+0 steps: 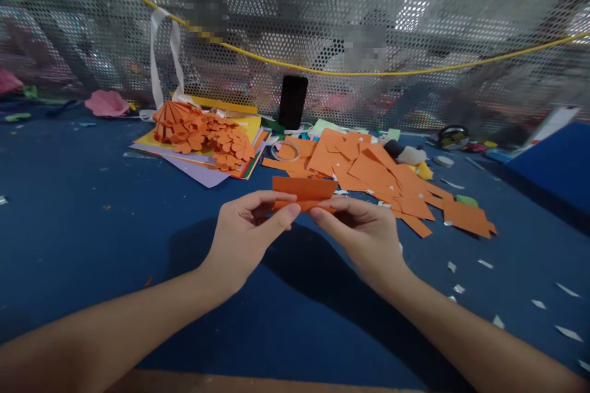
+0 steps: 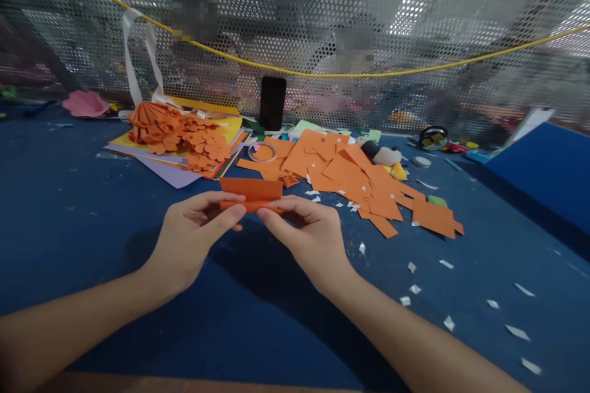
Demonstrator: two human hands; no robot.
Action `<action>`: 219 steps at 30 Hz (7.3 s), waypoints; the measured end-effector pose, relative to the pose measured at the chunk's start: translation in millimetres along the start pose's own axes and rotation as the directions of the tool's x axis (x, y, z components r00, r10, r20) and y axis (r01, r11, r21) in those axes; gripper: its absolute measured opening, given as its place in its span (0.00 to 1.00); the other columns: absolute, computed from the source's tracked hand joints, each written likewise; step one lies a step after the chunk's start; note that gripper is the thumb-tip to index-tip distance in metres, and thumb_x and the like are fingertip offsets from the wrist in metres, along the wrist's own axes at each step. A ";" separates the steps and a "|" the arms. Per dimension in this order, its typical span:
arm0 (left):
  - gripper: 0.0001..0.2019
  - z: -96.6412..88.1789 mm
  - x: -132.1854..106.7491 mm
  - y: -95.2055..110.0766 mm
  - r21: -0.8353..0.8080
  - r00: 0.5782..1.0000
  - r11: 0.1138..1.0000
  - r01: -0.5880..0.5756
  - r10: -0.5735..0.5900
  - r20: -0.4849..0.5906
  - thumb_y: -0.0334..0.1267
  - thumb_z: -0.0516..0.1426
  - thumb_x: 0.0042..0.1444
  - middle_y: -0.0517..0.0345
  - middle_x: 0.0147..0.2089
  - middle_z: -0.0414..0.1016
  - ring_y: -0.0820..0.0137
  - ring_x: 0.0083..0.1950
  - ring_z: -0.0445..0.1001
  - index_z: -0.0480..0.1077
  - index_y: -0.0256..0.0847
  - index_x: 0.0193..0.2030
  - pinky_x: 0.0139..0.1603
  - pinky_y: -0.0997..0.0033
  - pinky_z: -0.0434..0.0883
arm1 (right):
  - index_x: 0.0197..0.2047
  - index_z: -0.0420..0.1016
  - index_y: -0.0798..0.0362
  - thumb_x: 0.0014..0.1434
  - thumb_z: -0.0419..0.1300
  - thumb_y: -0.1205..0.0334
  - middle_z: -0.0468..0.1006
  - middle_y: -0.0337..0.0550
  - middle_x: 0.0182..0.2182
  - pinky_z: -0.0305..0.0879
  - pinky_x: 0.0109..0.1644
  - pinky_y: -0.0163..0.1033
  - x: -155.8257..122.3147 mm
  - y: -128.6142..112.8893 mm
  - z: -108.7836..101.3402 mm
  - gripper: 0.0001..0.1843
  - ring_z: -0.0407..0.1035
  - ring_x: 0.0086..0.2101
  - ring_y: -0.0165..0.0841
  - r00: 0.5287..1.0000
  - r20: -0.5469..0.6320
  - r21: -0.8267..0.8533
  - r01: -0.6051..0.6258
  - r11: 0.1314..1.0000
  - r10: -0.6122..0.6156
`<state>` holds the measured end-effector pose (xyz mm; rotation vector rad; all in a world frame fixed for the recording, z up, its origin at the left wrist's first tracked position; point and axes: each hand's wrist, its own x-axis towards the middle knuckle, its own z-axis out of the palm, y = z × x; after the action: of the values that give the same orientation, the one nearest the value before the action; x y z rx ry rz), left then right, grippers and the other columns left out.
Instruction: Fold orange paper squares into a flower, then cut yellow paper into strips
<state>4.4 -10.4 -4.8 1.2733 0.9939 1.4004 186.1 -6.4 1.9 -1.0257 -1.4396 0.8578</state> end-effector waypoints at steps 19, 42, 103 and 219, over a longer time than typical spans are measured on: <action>0.15 -1.2 1.1 -2.3 -0.019 0.997 0.999 -0.038 0.039 0.066 0.38 0.68 0.55 0.58 0.43 0.82 0.70 0.40 0.82 0.76 0.43 0.49 0.39 0.75 0.81 | 0.29 0.85 0.50 0.52 0.74 0.55 0.79 0.38 0.25 0.64 0.35 0.36 2.3 2.0 3.7 0.08 0.68 0.29 0.28 0.944 0.140 0.254 -0.326 0.911 0.299; 0.32 0.2 5.4 -1.7 -0.011 0.997 0.997 0.073 -0.073 -0.003 0.40 0.69 0.52 0.56 0.41 0.83 0.65 0.36 0.83 0.64 0.44 0.62 0.38 0.67 0.82 | 0.30 0.85 0.53 0.48 0.75 0.51 0.79 0.41 0.27 0.63 0.34 0.37 0.7 -2.6 7.1 0.14 0.65 0.26 0.28 0.863 0.183 0.275 -0.506 0.818 0.472; 0.28 1.0 5.4 -0.8 -0.067 0.988 0.986 0.151 -0.149 0.039 0.41 0.68 0.55 0.62 0.33 0.82 0.71 0.34 0.82 0.66 0.42 0.60 0.42 0.72 0.79 | 0.27 0.82 0.53 0.52 0.73 0.48 0.81 0.41 0.25 0.63 0.34 0.36 -1.7 1.9 7.0 0.16 0.67 0.25 0.28 0.899 0.117 0.168 -0.436 0.884 0.422; 0.05 -7.1 12.9 5.2 0.602 0.955 0.780 -0.170 -0.021 0.297 0.35 0.60 0.52 0.61 0.27 0.79 0.71 0.28 0.73 0.77 0.41 0.28 0.32 0.73 0.66 | 0.27 0.77 0.52 0.50 0.61 0.61 0.77 0.39 0.25 0.61 0.31 0.36 2.4 -3.8 1.0 0.05 0.66 0.27 0.31 0.927 0.230 -0.329 -0.214 0.920 0.297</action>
<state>-3.3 1.4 2.1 1.9647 1.2612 0.9084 184.7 -5.5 6.1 -1.3912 -1.7327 1.0251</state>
